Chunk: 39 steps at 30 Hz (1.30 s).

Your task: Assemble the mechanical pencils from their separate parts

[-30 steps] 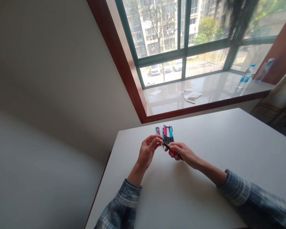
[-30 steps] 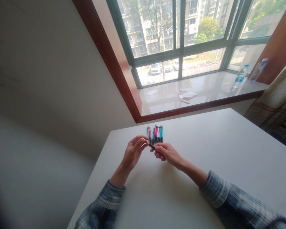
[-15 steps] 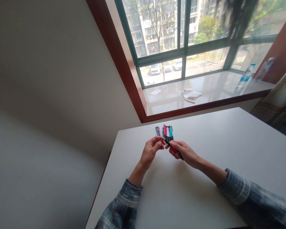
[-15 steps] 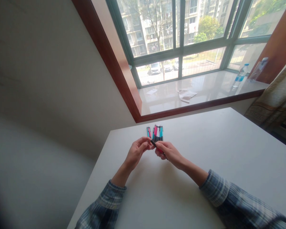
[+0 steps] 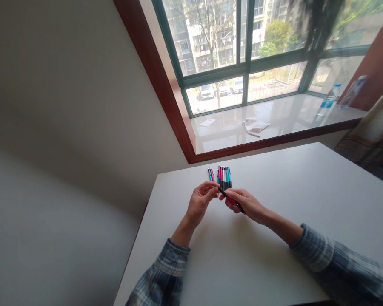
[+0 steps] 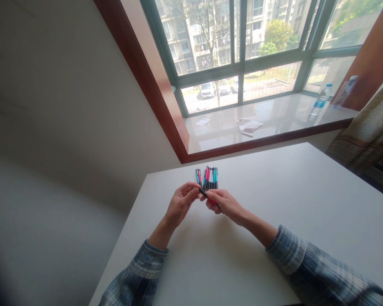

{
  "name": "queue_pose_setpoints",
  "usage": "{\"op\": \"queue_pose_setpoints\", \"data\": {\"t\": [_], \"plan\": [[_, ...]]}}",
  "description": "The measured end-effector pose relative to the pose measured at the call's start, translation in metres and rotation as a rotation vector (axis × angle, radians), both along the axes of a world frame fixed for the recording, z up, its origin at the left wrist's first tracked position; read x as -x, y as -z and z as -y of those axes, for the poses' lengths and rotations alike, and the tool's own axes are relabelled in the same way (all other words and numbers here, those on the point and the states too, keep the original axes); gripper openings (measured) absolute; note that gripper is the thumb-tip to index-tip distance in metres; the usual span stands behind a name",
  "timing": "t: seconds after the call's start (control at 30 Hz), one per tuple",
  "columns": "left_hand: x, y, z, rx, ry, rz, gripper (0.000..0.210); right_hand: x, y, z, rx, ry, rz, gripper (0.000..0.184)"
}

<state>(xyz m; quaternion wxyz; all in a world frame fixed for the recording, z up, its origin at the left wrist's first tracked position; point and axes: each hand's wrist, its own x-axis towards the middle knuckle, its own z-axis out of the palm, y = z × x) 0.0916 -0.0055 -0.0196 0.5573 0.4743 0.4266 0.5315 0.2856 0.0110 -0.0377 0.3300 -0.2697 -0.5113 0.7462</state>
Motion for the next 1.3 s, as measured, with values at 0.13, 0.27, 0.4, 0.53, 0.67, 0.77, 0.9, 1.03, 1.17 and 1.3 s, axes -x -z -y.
{"op": "queue_pose_setpoints", "data": {"t": [0.13,0.27,0.4,0.53,0.67,0.77,0.9,1.03,1.17,1.3], "plan": [[-0.002,-0.002,0.001,0.023,-0.018,0.06,0.023,0.0,0.001,-0.001,-0.015,-0.004,0.001,0.048],[-0.003,-0.002,0.002,0.034,-0.038,0.109,0.022,0.001,0.003,-0.002,0.017,-0.011,-0.008,0.049],[-0.001,-0.003,0.0,0.052,-0.068,0.18,0.022,0.002,0.005,-0.002,0.031,0.007,0.003,0.05],[0.008,-0.005,-0.004,0.055,-0.163,0.257,0.022,0.001,0.007,-0.003,0.055,0.006,0.003,0.047],[0.013,-0.005,-0.007,0.048,-0.199,0.287,0.019,0.001,0.009,-0.004,0.058,-0.003,-0.009,0.047],[0.014,-0.002,-0.008,0.061,-0.204,0.32,0.019,0.001,0.011,-0.005,0.04,-0.011,-0.008,0.048],[0.012,0.0,-0.008,0.087,-0.208,0.335,0.024,0.002,0.013,-0.006,0.058,0.008,-0.015,0.048],[0.01,-0.001,-0.006,0.105,-0.179,0.288,0.038,0.002,0.01,-0.006,0.105,0.05,-0.044,0.048],[0.006,-0.001,-0.003,0.123,-0.043,0.209,0.044,0.001,0.004,-0.004,0.147,0.035,-0.075,0.049],[0.005,0.0,-0.001,0.1,0.025,0.225,0.043,0.001,0.002,-0.002,0.195,-0.005,-0.095,0.05]]}}
